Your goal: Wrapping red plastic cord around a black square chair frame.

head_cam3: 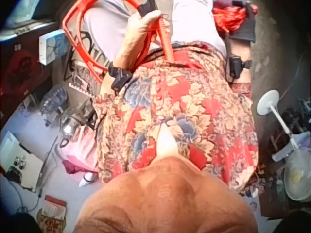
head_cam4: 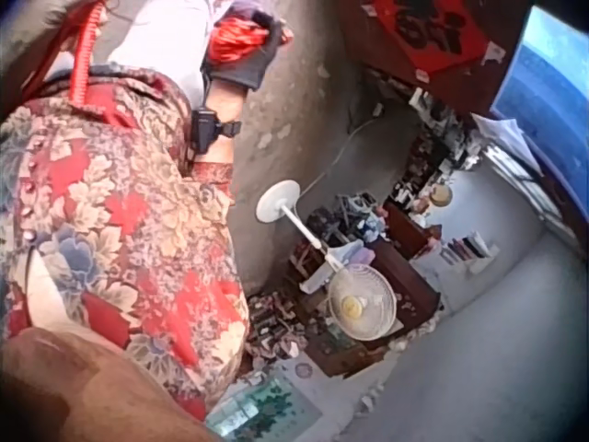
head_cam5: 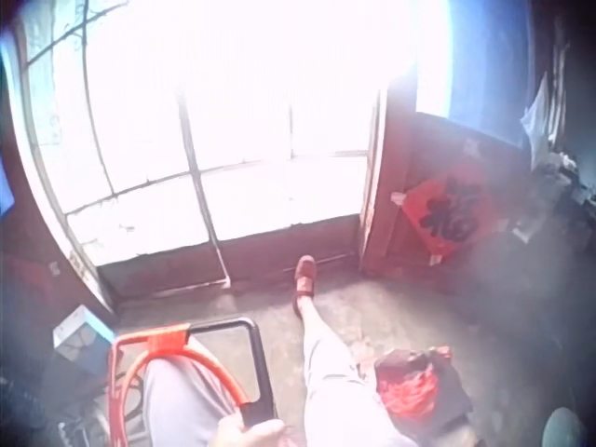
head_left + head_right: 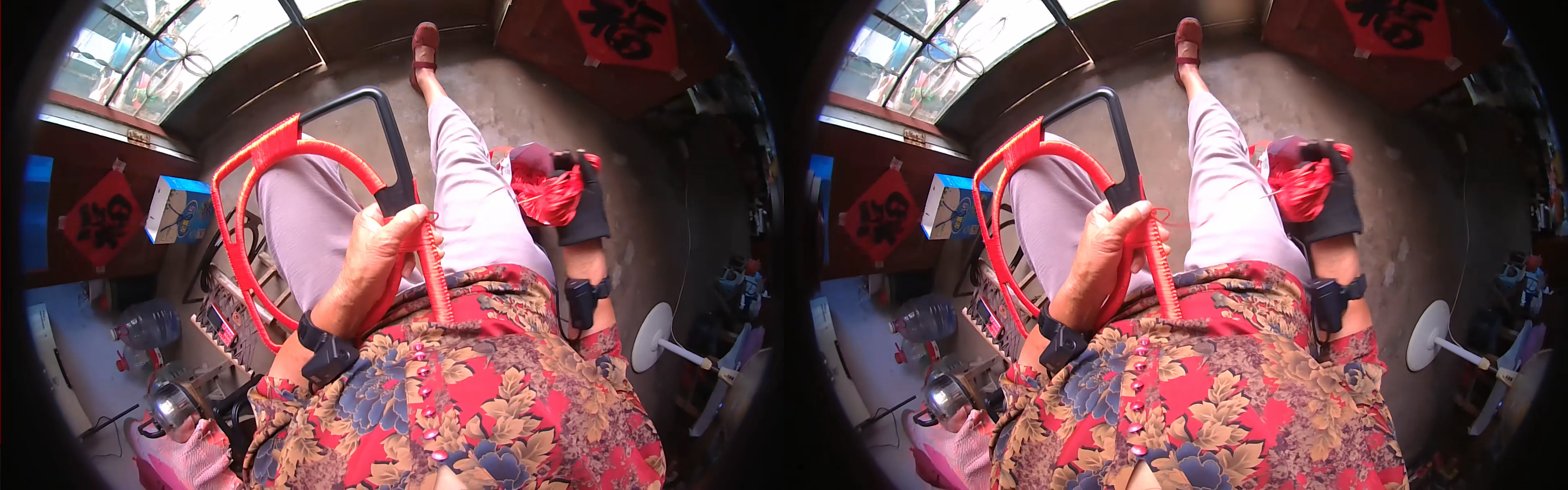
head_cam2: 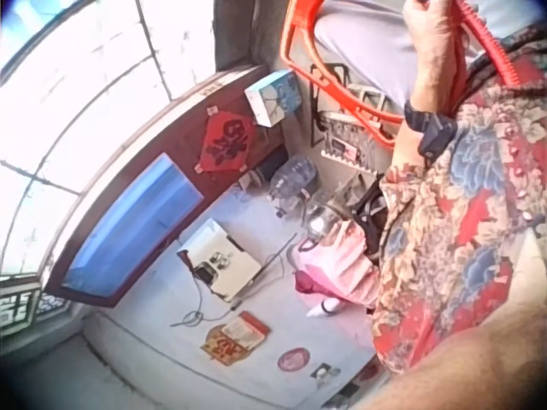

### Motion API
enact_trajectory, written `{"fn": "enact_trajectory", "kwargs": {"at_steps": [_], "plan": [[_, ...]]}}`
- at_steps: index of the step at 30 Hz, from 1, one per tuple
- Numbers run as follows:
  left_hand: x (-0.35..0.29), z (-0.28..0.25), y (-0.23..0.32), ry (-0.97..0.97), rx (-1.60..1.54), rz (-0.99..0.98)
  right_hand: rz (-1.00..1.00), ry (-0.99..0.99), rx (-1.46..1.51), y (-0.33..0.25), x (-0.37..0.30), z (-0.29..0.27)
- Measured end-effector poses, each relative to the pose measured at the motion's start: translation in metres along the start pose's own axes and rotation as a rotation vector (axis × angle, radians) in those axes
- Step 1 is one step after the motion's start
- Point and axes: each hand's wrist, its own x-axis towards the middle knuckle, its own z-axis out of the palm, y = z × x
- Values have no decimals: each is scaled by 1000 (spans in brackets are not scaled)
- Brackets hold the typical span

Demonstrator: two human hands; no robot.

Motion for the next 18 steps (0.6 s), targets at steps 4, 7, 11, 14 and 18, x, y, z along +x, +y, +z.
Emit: {"fn": "enact_trajectory", "kwargs": {"at_steps": [4, 7, 11, 14, 18], "plan": [[13, 1, -5, -37, 23, -16, -262, 96, -478, -11, -22, -21], [11, 4, -11, -45, -6, -33, 373, -13, 219, -24, -22, 1], [9, 5, -16, -91, 0, -41, 443, 21, 474, -23, -18, 7], [12, 6, -19, -102, -3, -22, 316, -251, -91, -20, -15, 16], [13, 4, -19, -13, -78, 7, -149, -572, -535, -37, -40, 71]]}}
